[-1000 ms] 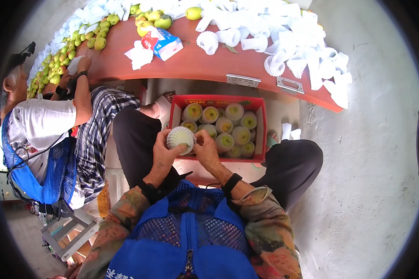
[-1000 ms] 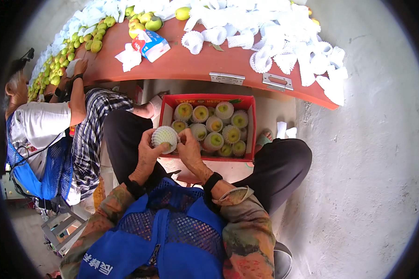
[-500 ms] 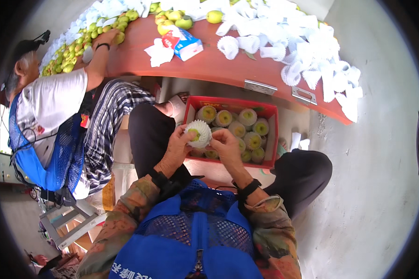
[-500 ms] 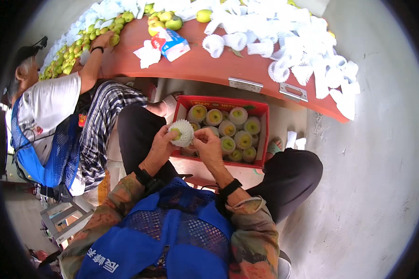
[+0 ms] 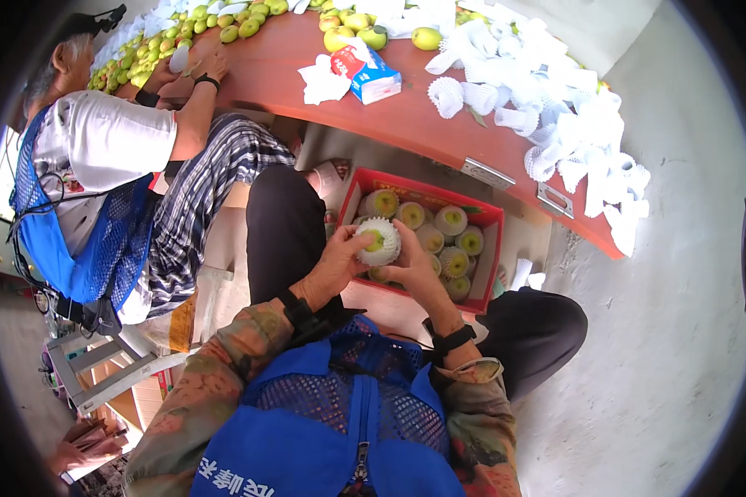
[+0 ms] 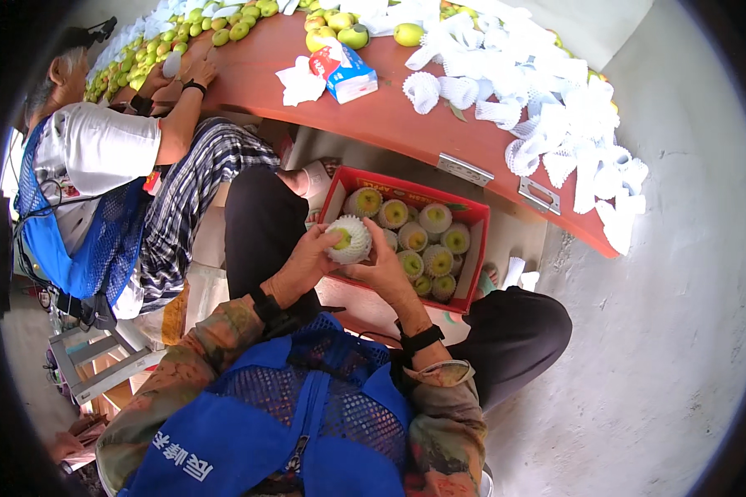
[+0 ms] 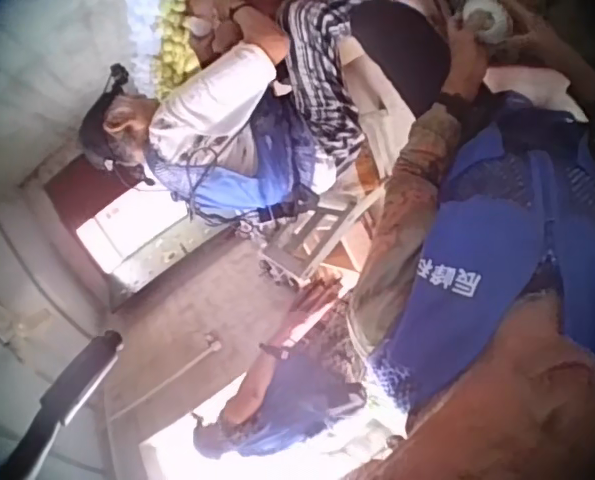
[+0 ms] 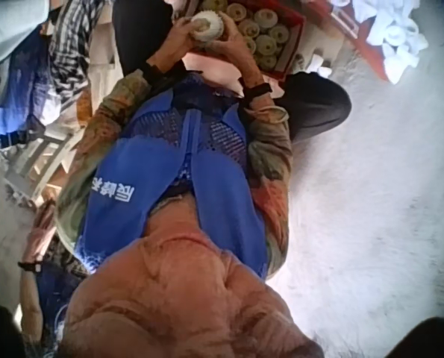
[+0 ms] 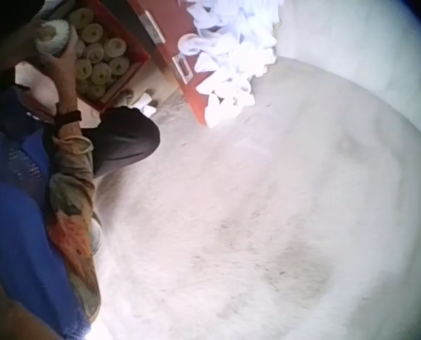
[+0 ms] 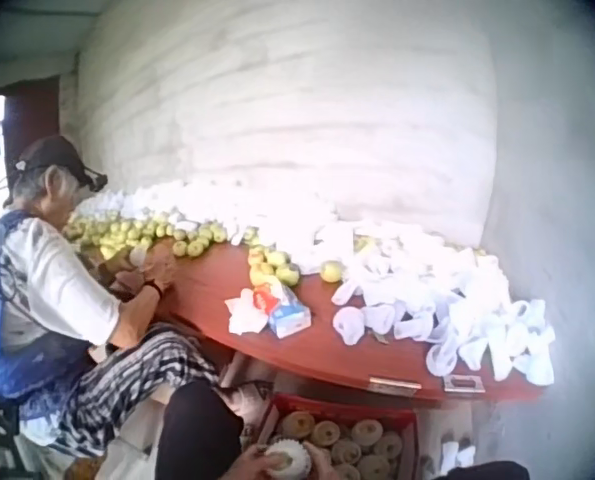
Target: Placing foam protection sleeves on apples and arranging them into a cardboard box.
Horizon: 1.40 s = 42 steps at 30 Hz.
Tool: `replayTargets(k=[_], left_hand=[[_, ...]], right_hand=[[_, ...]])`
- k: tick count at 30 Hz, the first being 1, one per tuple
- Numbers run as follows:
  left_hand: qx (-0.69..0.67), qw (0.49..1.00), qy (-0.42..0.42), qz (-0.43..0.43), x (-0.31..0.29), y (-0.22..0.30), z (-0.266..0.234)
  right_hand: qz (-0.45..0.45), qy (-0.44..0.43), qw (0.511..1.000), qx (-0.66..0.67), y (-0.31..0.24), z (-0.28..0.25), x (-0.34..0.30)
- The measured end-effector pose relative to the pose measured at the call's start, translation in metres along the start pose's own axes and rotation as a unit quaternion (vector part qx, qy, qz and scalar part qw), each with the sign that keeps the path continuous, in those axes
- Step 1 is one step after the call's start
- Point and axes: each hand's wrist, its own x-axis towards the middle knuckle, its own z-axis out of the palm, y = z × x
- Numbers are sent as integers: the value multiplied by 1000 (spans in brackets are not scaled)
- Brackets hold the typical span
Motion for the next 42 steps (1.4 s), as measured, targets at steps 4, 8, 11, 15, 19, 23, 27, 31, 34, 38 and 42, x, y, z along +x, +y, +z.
replayTargets(k=[4,8,11,15,19,23,27,31,34,38,42], left_hand=[[105,993,-6,-61,2,2,-9],[154,983,-78,-59,11,9,-7],[256,966,-31,-23,22,30,16],[274,960,1,57,31,53,33],[366,930,-24,35,29,61,39],[446,894,-47,14,36,75,28],[390,920,-5,37,58,107,16],[301,953,-16,27,77,129,6],[264,964,-30,16,88,127,-5],[245,968,-56,-6,82,119,-3],[251,964,-83,11,84,115,0]], right_hand=[[38,14,991,-127,-14,11,-1],[3,1,956,-294,-16,6,10],[-69,39,920,-384,-22,0,31],[-102,57,892,-437,-63,13,50],[-60,61,878,-472,-62,6,52],[-71,46,868,-489,-46,-14,49],[-16,45,859,-509,-21,-30,40],[10,-14,833,-553,23,-39,37],[61,-76,812,-576,34,-30,33],[100,-108,780,-609,58,-32,30],[69,-50,775,-627,86,-43,27]])
